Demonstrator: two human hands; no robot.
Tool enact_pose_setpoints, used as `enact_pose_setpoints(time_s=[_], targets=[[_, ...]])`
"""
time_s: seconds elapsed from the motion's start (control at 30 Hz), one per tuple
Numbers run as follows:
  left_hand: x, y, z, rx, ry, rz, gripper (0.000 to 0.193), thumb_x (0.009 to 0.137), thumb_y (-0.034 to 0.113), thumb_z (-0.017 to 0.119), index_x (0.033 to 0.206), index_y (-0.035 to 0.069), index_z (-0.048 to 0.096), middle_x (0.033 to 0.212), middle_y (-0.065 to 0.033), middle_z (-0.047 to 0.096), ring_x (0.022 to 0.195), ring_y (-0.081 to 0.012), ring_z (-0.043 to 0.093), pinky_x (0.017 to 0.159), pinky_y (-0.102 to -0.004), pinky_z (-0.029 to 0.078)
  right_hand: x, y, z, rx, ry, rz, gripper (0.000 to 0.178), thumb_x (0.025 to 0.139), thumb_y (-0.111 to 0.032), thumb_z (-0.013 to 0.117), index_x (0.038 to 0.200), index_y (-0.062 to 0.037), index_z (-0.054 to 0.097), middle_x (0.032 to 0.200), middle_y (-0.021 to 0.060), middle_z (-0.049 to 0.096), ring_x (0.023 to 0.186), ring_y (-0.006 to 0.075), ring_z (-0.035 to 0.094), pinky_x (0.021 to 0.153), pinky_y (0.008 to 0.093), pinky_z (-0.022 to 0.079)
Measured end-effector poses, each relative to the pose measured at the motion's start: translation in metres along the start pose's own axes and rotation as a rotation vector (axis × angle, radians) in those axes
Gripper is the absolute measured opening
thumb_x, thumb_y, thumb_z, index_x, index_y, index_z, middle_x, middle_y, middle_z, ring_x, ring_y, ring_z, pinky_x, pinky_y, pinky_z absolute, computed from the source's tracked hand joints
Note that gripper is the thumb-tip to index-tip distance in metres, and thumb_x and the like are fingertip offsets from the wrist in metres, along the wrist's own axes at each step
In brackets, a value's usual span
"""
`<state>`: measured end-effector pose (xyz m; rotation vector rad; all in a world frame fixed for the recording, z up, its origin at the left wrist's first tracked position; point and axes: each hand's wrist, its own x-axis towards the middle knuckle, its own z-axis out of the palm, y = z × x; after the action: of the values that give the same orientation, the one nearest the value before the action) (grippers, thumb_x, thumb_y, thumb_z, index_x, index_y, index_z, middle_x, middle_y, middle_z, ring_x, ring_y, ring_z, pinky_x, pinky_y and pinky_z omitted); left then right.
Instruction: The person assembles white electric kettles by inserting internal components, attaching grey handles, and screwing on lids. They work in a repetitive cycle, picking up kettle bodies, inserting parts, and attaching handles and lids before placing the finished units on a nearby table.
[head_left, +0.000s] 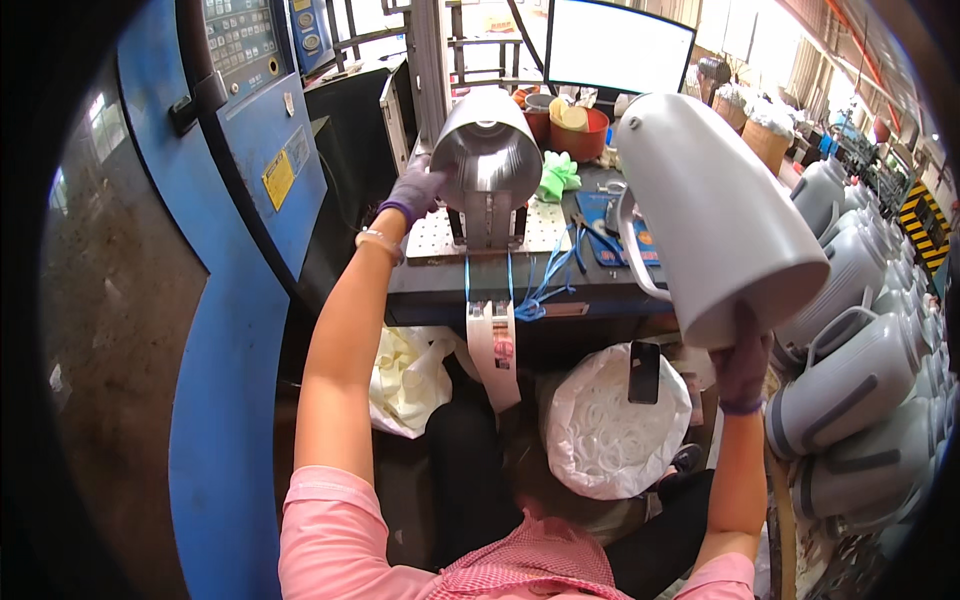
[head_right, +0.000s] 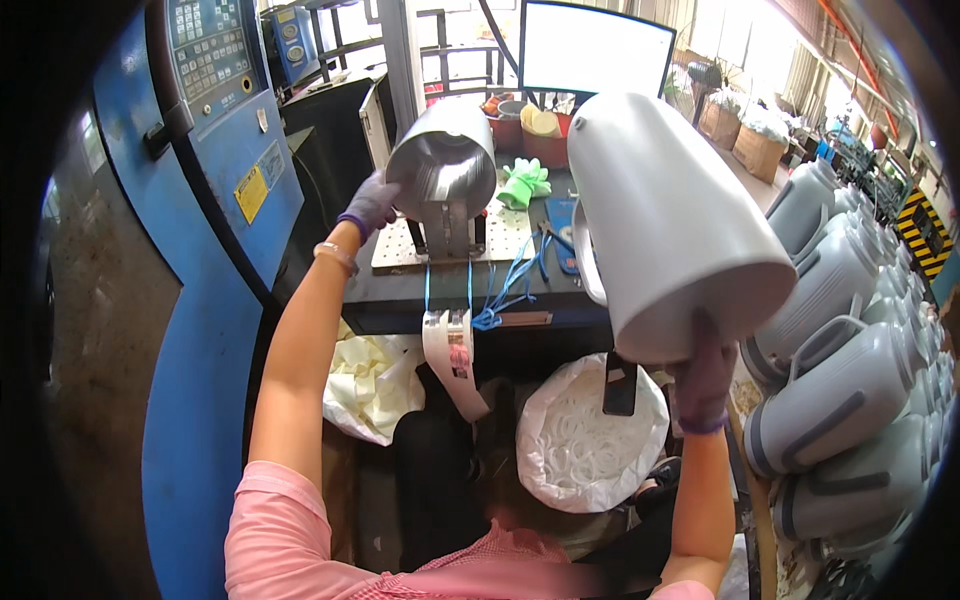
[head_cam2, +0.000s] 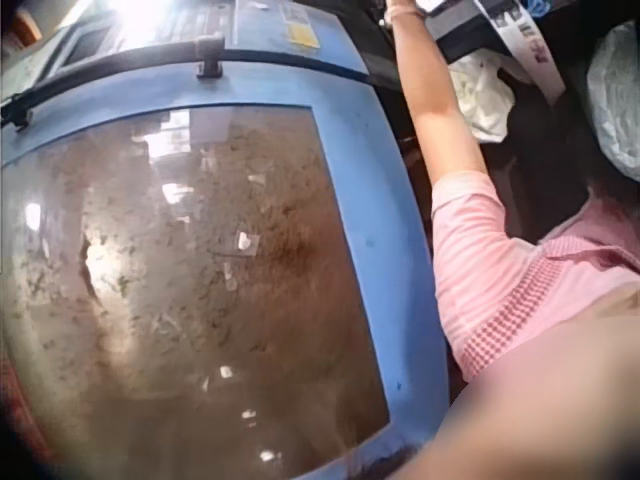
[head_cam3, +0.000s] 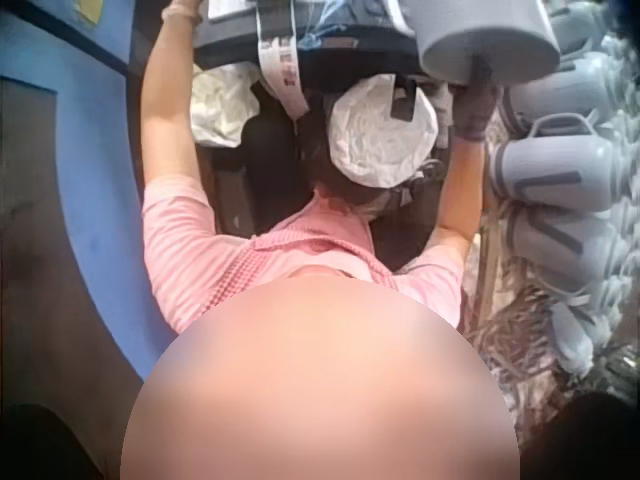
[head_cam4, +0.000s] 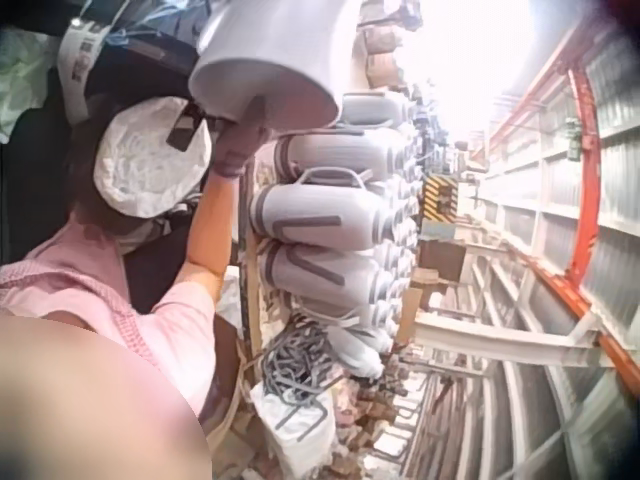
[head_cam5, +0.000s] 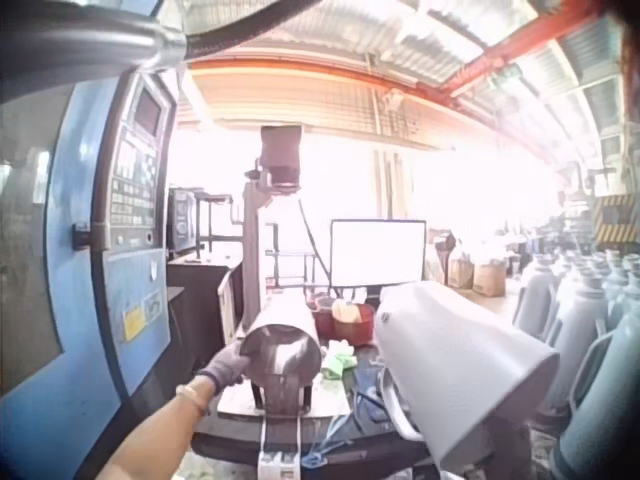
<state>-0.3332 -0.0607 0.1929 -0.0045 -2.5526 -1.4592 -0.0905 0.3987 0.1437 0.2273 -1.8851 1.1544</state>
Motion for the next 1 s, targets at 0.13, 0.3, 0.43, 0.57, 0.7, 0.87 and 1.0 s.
enact_pose_setpoints(time_s=[0.13,0.3,0.43,0.57,0.7,0.87,1.0], targets=[[0.03,-0.008,0.002,-0.204,0.369,0.142,0.032,0.09,0.016,0.046,0.115,0.004,0.063,0.073,-0.014,0.066,0.049,-0.0227,0.063,0.04,-0.0335,0.047,0.054,0.0,0.061,0.527,-0.098,0.553,0.028,0.096,-0.027,0.062,0.107,-0.0015,0.063,0.092,0.0061,0.065,0.073,0.0166,0.065,0.058,0.0294,0.053],[-0.067,-0.03,0.001,-0.995,0.493,0.192,0.036,0.095,0.029,0.063,0.12,0.003,0.061,0.09,-0.0071,0.066,0.076,-0.0225,0.067,0.056,-0.0336,0.054,0.112,-0.003,0.183,0.619,-0.224,0.593,0.029,0.095,-0.029,0.057,0.099,0.0,0.063,0.075,0.0104,0.066,0.06,0.0164,0.064,0.047,0.027,0.043],[-0.172,-0.121,-0.017,-1.189,0.469,0.142,0.035,0.09,0.019,0.069,0.12,0.003,0.062,0.105,-0.0104,0.066,0.093,-0.0216,0.065,0.07,-0.0339,0.055,0.125,-0.02,0.288,0.457,-0.231,0.529,0.037,0.09,-0.029,0.055,0.098,0.005,0.068,0.087,0.0177,0.071,0.07,0.0273,0.071,0.061,0.0367,0.054],[-0.319,-0.135,-0.03,0.719,0.75,0.516,0.043,0.082,0.017,0.079,0.12,0.004,0.065,0.114,-0.0135,0.067,0.106,-0.0252,0.064,0.089,-0.041,0.052,0.117,-0.025,0.328,0.049,-0.373,0.434,0.037,0.093,-0.028,0.05,0.118,-0.0041,0.063,0.099,0.0236,0.07,0.096,0.0392,0.068,0.088,0.0463,0.051],[-0.41,-0.14,-0.018,0.57,0.665,0.332,0.051,0.078,0.018,0.083,0.124,0.005,0.063,0.12,-0.0152,0.065,0.112,-0.0272,0.062,0.095,-0.0433,0.05,0.103,-0.011,0.325,-0.156,-0.439,0.308,0.046,0.091,-0.031,0.05,0.133,-0.0128,0.054,0.108,0.0239,0.068,0.103,0.0422,0.065,0.091,0.0494,0.049],[-0.431,-0.141,-0.003,-0.012,0.519,-0.028,0.063,0.076,0.019,0.085,0.131,0.006,0.057,0.126,-0.0167,0.062,0.117,-0.0289,0.059,0.099,-0.0441,0.048,0.097,-0.01,0.291,-0.162,-0.2,-0.002,0.088,0.081,-0.043,0.072,0.144,0.0054,0.035,0.141,0.0295,0.043,0.131,0.0444,0.042,0.108,0.0468,0.037],[-0.441,-0.123,-0.008,-0.182,0.347,-0.065,0.072,0.075,0.02,0.086,0.137,0.007,0.053,0.13,-0.0178,0.059,0.121,-0.0303,0.057,0.102,-0.0448,0.045,0.023,-0.085,0.212,0.63,-0.335,0.133,0.047,0.096,-0.025,0.061,0.133,0.0017,0.052,0.129,0.0164,0.055,0.108,0.0261,0.059,0.096,0.0351,0.045]])
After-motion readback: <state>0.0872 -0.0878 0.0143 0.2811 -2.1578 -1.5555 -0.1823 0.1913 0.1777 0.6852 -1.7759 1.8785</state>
